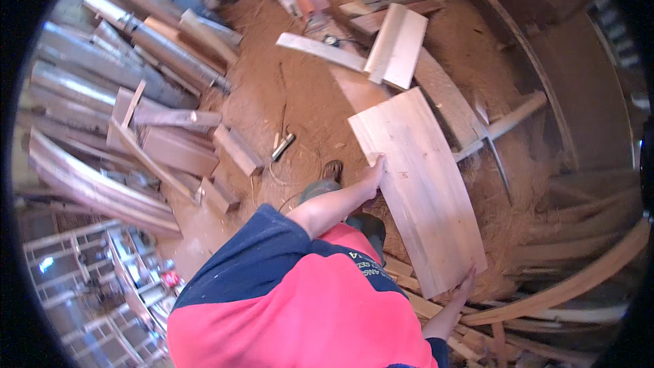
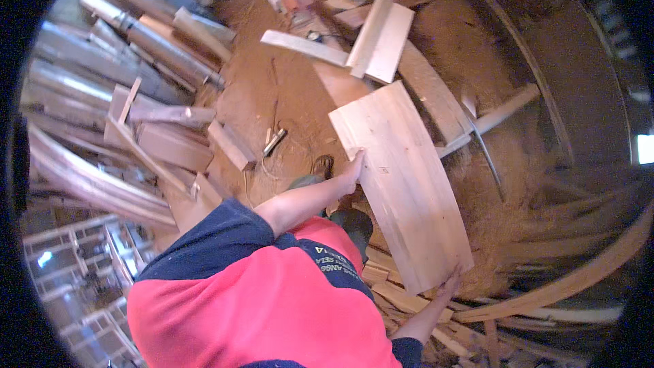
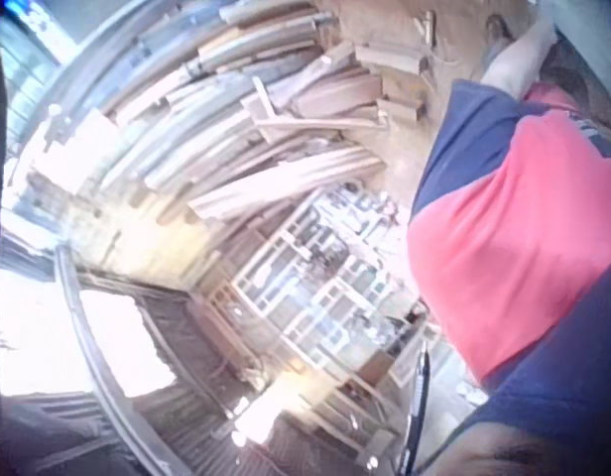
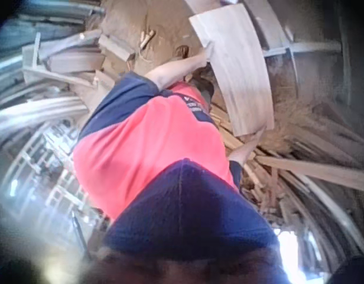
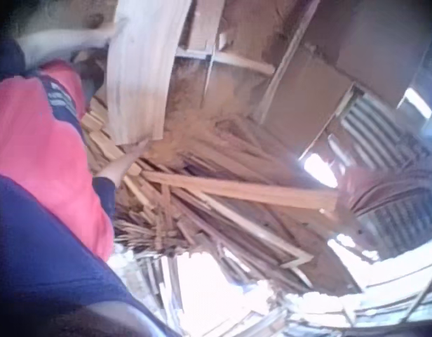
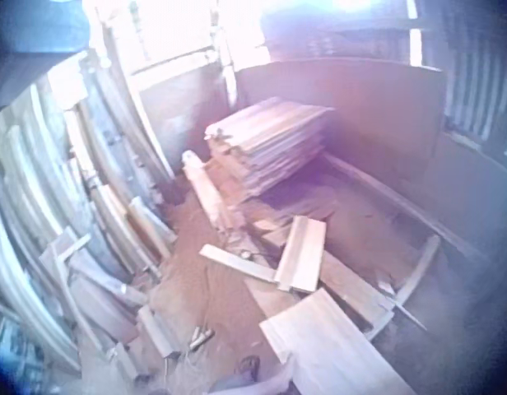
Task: The person positions wooden boards against a guide, uses a circular saw to cut through the wood, and subsequently uses a hand planer to smooth the surfaces of several boards.
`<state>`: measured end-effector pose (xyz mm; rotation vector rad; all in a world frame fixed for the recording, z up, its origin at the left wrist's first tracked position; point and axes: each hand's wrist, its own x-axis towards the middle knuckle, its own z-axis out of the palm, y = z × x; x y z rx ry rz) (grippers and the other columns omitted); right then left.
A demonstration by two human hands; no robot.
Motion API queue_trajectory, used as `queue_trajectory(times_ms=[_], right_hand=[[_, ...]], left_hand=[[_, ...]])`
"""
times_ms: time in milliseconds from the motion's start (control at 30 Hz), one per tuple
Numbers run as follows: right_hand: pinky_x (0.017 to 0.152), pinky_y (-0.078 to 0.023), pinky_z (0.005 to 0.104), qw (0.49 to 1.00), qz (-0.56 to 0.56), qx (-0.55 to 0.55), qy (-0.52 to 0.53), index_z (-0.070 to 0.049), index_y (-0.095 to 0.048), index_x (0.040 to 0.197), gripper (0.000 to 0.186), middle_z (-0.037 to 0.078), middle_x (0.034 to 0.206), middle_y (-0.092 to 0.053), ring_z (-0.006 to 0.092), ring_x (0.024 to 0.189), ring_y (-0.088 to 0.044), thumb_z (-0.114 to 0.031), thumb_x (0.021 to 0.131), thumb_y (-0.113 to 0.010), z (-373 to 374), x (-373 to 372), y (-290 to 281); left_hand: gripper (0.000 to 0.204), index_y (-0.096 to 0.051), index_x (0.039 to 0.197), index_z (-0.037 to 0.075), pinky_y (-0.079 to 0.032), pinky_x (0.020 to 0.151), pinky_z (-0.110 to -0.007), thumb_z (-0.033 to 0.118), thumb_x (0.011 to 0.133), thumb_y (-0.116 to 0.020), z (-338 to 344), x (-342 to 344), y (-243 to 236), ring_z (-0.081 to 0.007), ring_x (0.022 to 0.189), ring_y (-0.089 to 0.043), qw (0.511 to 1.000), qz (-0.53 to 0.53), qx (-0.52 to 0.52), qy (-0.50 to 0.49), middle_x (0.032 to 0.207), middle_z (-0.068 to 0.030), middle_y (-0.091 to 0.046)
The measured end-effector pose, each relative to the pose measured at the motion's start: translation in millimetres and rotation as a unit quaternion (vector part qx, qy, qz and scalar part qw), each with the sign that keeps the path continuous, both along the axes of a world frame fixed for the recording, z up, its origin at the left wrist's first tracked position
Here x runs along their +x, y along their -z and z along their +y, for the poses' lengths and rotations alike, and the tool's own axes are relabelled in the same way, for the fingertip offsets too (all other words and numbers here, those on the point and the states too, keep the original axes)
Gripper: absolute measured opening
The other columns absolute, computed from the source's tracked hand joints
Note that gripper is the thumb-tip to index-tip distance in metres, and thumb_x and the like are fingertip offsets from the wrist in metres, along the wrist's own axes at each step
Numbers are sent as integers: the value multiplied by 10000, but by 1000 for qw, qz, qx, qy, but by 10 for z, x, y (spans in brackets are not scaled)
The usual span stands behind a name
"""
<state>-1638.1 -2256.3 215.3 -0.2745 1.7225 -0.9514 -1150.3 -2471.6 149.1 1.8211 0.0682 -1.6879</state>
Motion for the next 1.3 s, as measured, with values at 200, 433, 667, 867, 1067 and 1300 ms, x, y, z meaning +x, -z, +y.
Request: queue_trajectory(times_ms=[200, 433, 667, 867, 1067, 1300], right_hand=[[1172, -329, 474, 989, 91, 65, 100, -17, -323, 1546, 834, 182, 1612, -298, 355, 1432, -361, -542, 957, -595, 185, 657, -919], [1026, -446, 491, 859, 505, 34, 74, -31, -401, 1497, 875, 222, 1498, -415, 402, 1248, -523, -608, 888, -649, 513, 1700, -2069], [816, -546, 500, 803, 575, -115, 105, -124, -422, 1489, 877, 234, 1313, -595, 431, 1044, -636, -560, 814, -774, 433, 2753, -2861], [850, -538, 480, 807, 500, -309, -57, -76, -395, 1476, 992, 224, 1281, -615, 385, 1066, -631, -565, 737, -841, 10, 4071, -3277], [990, -483, 444, 750, 282, -492, -341, 35, -347, 1460, 1158, 205, 1313, -567, 304, 1186, -574, -594, 652, -889, -581, 5291, -3624], [1000, -499, 409, 645, 181, -468, -577, 51, -568, 1221, 1022, 162, 1276, -587, 278, 1174, -601, -479, 465, -1005, -1696, 6799, -3679]], left_hand=[[980, -570, 1291, -91, -488, 998, -421, 749, 794, -651, 124, -96, -252, -335, 1139, -638, 978, -137, 1, -157, 1296, -245, -620], [1103, -440, 1491, 51, -401, 1109, -485, 906, 795, -412, 323, 382, -637, -337, 1330, -506, 929, 255, -157, -215, 1466, -199, -502], [1150, -354, 1559, 143, -300, 1141, -621, 966, 758, -295, 741, 1561, -1156, -383, 1393, -423, 849, 376, -216, -301, 1533, -180, -437], [1200, -327, 1573, 147, -245, 1149, -666, 993, 726, -239, 1138, 3188, -1374, -427, 1422, -361, 715, 484, -360, -353, 1586, -164, -365], [1131, -434, 1515, 162, -310, 1118, -671, 966, 725, -339, 1875, 4443, -1192, -414, 1361, -448, 671, 356, -442, -478, 1509, -145, -475], [1060, -437, 1499, 192, -367, 1118, -593, 945, 764, -312, 2552, 5220, -1115, -390, 1327, -482, 569, 177, -527, -606, 1484, -105, -498]])
